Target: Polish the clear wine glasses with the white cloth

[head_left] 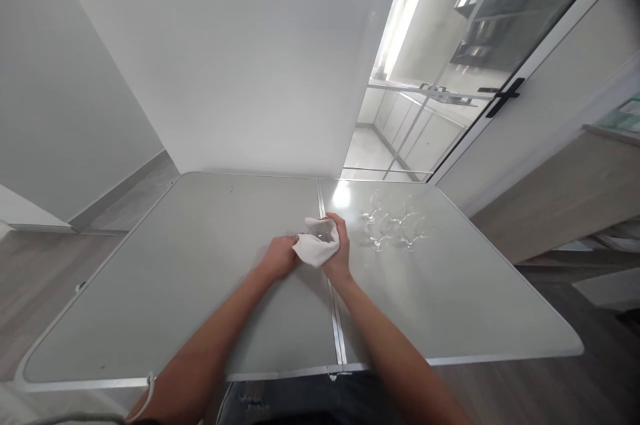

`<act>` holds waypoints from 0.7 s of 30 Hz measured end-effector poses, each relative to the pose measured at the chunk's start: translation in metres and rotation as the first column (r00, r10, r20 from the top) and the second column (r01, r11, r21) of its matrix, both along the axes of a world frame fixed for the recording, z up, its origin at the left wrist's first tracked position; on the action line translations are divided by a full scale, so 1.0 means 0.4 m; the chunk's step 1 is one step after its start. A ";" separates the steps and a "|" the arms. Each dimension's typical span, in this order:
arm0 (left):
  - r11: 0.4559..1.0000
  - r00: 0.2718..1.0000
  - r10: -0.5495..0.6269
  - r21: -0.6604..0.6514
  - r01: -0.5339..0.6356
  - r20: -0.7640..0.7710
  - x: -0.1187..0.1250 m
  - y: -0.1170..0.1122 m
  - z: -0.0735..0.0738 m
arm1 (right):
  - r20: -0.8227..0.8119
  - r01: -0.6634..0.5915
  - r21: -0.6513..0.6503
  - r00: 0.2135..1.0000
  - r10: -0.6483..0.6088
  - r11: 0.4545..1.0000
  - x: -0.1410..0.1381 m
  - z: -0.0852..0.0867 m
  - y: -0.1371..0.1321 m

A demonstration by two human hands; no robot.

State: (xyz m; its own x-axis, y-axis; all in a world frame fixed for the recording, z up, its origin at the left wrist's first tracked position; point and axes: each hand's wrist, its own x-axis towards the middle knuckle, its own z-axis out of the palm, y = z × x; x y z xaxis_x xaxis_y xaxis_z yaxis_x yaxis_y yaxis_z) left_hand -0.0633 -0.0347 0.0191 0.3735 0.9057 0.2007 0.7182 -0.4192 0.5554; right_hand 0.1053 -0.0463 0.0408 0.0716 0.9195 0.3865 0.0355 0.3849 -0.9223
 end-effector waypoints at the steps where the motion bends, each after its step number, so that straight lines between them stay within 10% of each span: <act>1: 1.000 0.996 0.004 0.029 -0.001 -0.089 -0.007 0.003 0.002 | 0.119 0.018 0.068 0.993 -0.026 0.997 0.007 0.004 0.001; 6: 0.991 0.955 -0.085 0.074 0.110 -0.284 -0.030 0.008 0.009 | 0.422 -0.159 0.136 0.902 0.088 0.978 0.041 0.023 0.021; 15: 0.941 0.933 -0.158 0.238 0.242 -0.323 -0.027 0.005 -0.009 | 0.147 -0.318 -0.083 0.933 0.327 0.944 0.061 -0.003 0.042; 21: 0.979 0.977 -0.157 0.110 0.173 -0.141 -0.024 -0.004 -0.001 | -0.080 -0.226 -0.074 0.972 0.220 0.971 0.065 -0.010 0.043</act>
